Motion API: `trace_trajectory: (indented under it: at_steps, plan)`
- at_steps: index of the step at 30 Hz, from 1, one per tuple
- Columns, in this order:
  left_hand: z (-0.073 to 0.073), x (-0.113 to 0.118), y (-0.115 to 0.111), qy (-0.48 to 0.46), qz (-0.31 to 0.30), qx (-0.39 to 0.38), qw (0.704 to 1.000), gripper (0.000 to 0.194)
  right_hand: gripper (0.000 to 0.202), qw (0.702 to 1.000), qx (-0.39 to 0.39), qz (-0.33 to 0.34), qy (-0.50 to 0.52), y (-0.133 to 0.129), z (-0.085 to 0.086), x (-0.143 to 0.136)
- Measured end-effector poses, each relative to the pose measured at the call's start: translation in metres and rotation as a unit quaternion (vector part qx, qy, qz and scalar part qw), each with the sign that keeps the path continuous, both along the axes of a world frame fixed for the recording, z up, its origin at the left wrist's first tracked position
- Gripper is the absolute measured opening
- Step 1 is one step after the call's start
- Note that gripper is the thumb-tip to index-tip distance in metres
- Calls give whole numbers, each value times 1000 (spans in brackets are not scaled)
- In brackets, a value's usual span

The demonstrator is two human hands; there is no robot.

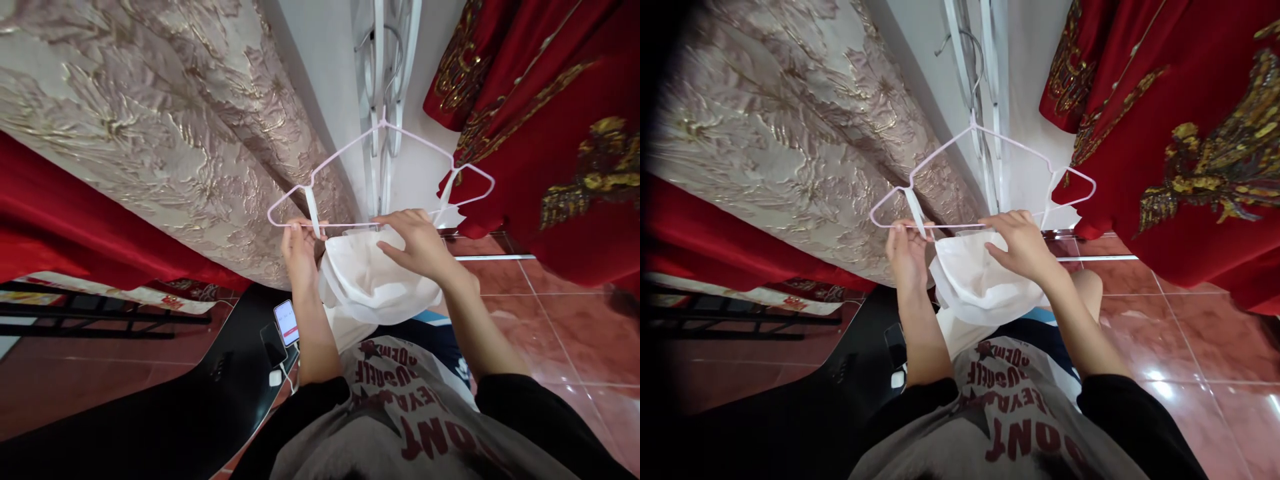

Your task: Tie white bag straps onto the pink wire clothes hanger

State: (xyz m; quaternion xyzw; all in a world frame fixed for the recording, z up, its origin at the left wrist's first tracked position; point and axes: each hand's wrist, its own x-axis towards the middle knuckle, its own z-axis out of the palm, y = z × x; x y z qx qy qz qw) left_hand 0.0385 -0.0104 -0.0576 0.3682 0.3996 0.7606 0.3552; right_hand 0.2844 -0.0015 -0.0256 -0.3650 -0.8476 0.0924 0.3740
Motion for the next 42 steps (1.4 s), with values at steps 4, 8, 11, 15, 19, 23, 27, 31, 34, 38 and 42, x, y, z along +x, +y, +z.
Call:
trace_trajectory:
  at_steps: [4,8,11,15,19,23,27,31,34,38,42]
  plan:
    - [-2,-4,-12,28,-51,-52,997,46,30,997,26,-63,29,1,-22,-6]
    - [12,-8,-30,76,-41,-66,994,39,31,997,18,-54,44,-3,-21,-4]
    - [37,-8,-38,83,-32,-46,995,36,33,998,0,-38,51,-4,-20,-6]
    - [78,-10,-34,37,-123,-3,992,54,34,998,5,-23,57,-9,-20,-13]
    - [93,-18,-23,2,-73,32,997,46,37,999,14,-27,44,-12,-21,-17]
    - [69,-28,-21,-51,120,53,990,30,39,999,16,-36,27,-10,-26,-16]
    - [41,-26,-21,-37,104,-61,992,17,40,998,42,-38,24,-7,-31,-17]
    - [29,-6,-16,-8,-13,-61,998,36,44,998,42,-28,31,-12,-29,-24]
    - [25,8,-11,-23,-12,-19,999,40,45,993,64,-24,92,-17,-29,-19]
    - [22,16,-9,-34,-22,-14,999,41,35,923,133,-184,309,-12,-35,11]
    - [22,17,-9,-39,-23,-12,999,39,34,919,-16,-211,332,3,-31,43]
